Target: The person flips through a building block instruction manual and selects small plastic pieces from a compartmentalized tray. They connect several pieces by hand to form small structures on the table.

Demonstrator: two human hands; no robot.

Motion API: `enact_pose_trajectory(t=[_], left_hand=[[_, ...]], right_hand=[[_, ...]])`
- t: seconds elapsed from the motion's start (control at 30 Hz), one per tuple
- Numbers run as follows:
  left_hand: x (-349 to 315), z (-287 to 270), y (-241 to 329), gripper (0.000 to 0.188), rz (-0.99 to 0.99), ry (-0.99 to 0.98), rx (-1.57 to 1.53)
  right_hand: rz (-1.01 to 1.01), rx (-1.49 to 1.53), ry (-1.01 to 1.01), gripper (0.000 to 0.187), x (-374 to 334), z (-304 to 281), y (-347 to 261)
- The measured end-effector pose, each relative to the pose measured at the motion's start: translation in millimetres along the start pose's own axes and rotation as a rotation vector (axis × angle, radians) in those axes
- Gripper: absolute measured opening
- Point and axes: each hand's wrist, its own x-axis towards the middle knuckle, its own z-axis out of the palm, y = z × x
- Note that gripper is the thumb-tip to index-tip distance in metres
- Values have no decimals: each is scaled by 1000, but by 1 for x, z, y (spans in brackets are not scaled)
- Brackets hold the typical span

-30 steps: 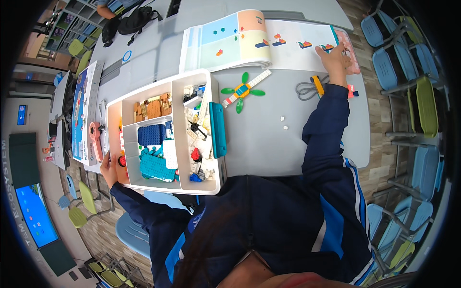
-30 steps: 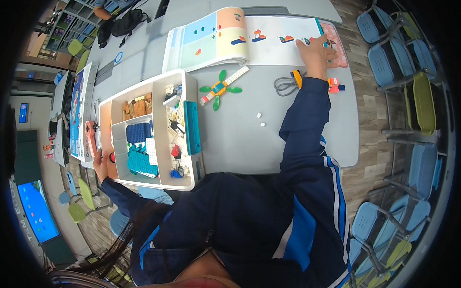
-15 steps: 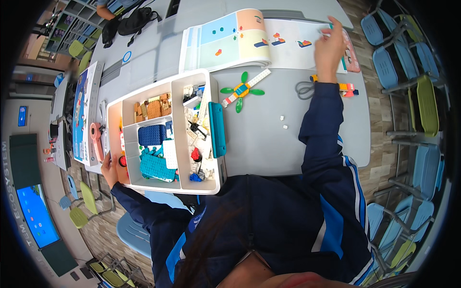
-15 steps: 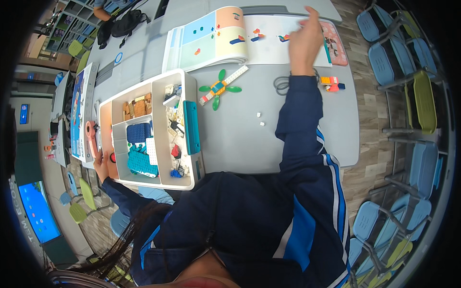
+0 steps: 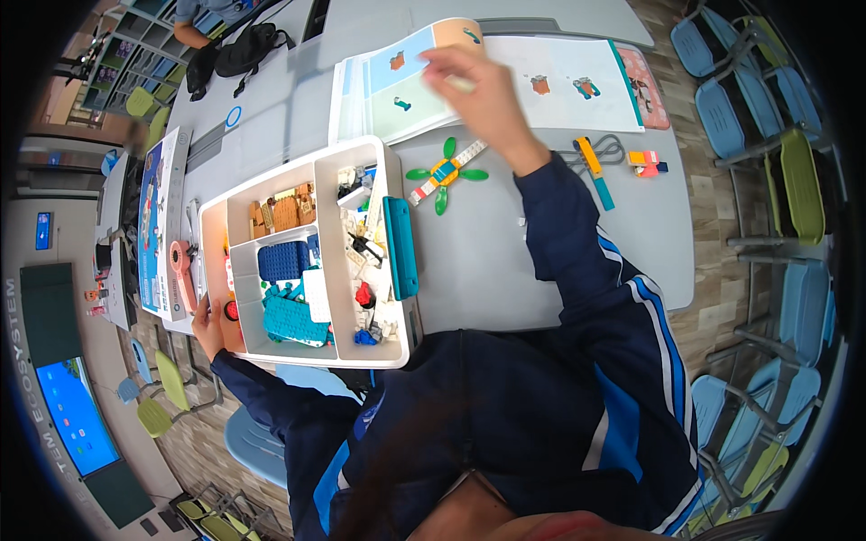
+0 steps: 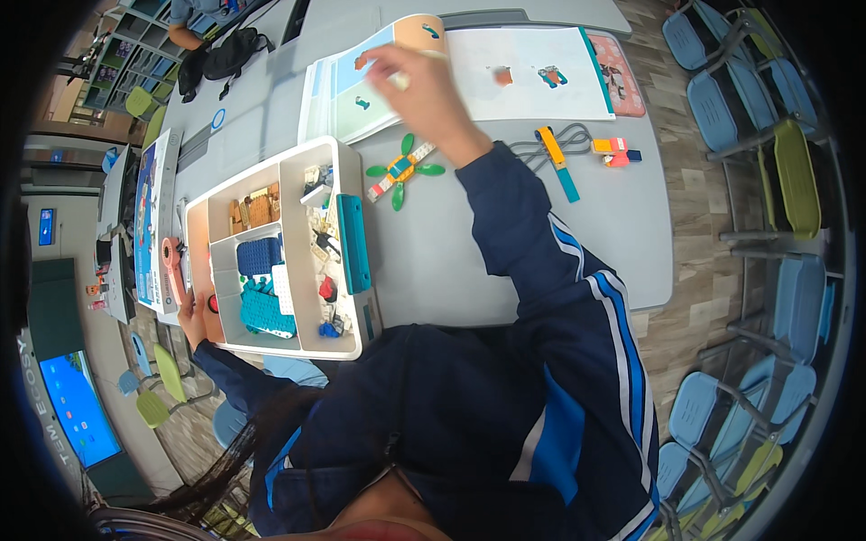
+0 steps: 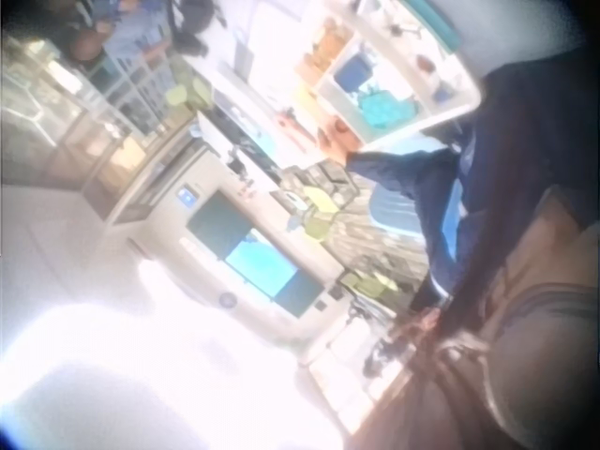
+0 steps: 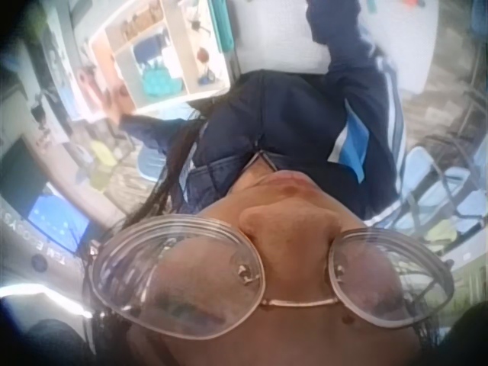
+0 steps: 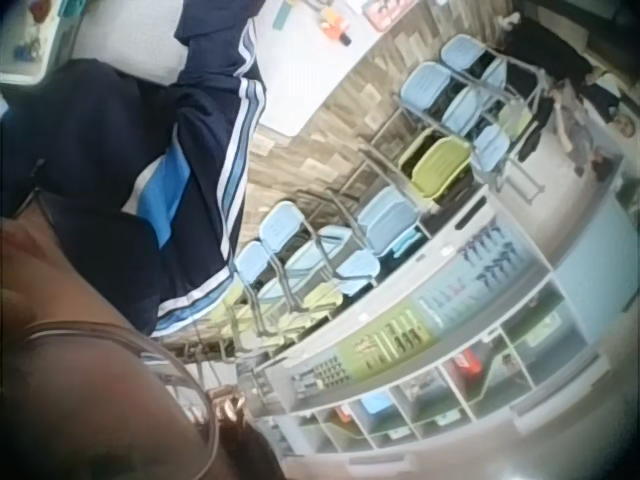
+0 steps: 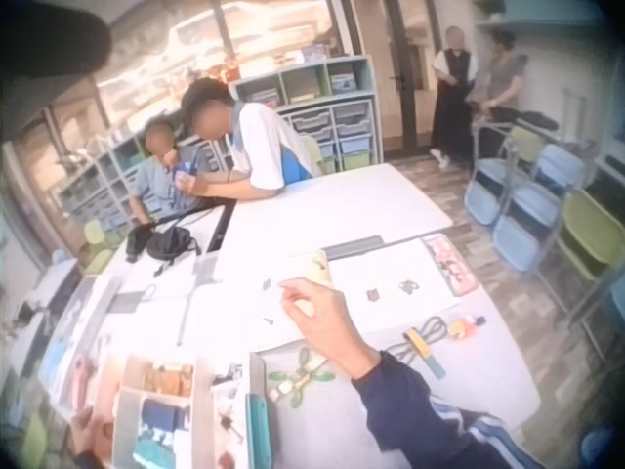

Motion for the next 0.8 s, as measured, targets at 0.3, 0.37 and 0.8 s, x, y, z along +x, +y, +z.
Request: enact_pose_trajectory(t=[0.3,0.37,0.8], left_hand=[[1,-1,0,44,-59,-38,-74],[2,0,0,44,-51,-41,-68],[-6,-3,3,43,-22,-15,-66]], right_hand=[[217,-640,-155,44,-14,3,26],[132,-773,-183,46,-21,12,29],[221,-853,132,57,0,-48,52]])
